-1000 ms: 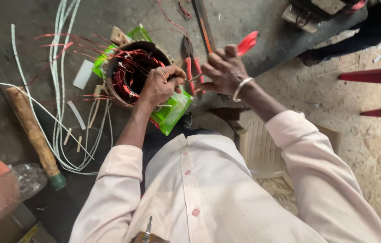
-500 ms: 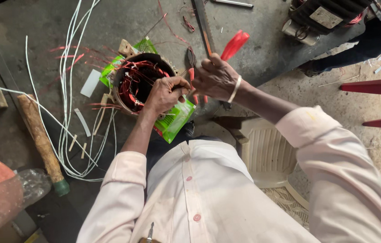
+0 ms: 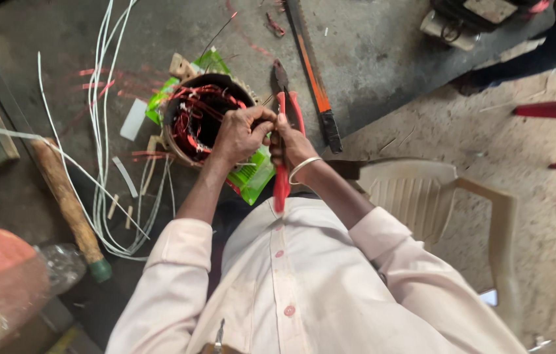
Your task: The person sits at a workshop bench cutting and trimming red enameled copper winding wires from an electric motor stator using pliers and scissors, pulling cut wire ends out of the stator slots by hand, and briefly lifts the stator housing to reposition it while continuing to cut and extract wires.
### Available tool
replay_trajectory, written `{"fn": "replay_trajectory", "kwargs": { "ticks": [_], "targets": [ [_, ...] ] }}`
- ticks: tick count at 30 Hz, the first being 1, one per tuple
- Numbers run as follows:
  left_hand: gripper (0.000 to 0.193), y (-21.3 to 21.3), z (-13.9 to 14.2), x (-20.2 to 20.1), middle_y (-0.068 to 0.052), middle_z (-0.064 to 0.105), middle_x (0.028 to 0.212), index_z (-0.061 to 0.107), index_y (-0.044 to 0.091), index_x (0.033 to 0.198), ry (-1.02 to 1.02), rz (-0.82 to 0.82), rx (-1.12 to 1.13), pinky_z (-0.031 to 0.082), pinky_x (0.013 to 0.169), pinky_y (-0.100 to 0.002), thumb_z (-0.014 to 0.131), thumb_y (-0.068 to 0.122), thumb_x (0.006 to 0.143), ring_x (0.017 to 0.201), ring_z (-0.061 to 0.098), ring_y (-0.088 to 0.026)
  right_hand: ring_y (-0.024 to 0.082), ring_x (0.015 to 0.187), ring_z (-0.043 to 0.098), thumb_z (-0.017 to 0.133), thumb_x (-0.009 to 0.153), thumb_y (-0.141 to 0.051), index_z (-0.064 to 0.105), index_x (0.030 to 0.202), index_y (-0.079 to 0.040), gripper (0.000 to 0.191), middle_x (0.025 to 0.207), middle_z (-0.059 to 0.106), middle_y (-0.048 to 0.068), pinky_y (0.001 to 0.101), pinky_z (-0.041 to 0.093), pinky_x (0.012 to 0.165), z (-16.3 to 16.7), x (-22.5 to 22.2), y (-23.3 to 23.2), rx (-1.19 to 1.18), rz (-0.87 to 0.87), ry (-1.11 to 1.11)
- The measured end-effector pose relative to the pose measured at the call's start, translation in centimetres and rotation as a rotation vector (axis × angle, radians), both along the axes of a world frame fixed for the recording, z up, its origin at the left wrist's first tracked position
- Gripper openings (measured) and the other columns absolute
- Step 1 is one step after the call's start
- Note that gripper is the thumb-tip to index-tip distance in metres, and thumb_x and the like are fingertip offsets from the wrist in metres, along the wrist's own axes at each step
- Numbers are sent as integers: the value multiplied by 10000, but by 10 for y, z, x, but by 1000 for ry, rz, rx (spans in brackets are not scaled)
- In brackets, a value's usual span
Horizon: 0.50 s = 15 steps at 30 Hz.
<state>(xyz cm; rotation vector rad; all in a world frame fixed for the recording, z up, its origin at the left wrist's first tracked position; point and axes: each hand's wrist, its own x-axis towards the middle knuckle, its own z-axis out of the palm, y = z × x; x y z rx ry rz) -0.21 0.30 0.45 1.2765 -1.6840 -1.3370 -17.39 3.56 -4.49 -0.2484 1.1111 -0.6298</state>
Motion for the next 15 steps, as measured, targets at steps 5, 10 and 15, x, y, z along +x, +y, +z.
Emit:
{"fn": "replay_trajectory", "kwargs": {
  "ticks": [5, 10, 15],
  "targets": [
    [106, 5, 2, 0, -72, 775, 807, 734, 39, 1003, -57, 20, -35, 584, 595, -271, 687, 91, 924, 642, 756, -108, 74, 405, 280, 532, 955, -650, 435, 677, -206, 534, 526, 309, -94, 286, 298, 406, 7, -64, 2, 140, -226, -30],
    [92, 3, 5, 0, -69, 769, 808, 734, 41, 1003, -55, -5, -75, 584, 606, -266, 674, 76, 943, 655, 757, -112, 50, 522, 361, 574, 1007, -527, 568, 851, -235, 332, 687, 467, -119, 263, 286, 472, -6, -13, -2, -145, -53, 67],
    [103, 4, 4, -2, -68, 762, 761, 729, 39, 999, -76, 23, 22, 575, 576, -269, 676, 98, 934, 650, 763, -109, 81, 439, 324, 535, 1002, -613, 444, 717, -219, 495, 560, 357, -91, 283, 321, 419, -6, -20, 13, 49, -19, -133]
  ]
}}
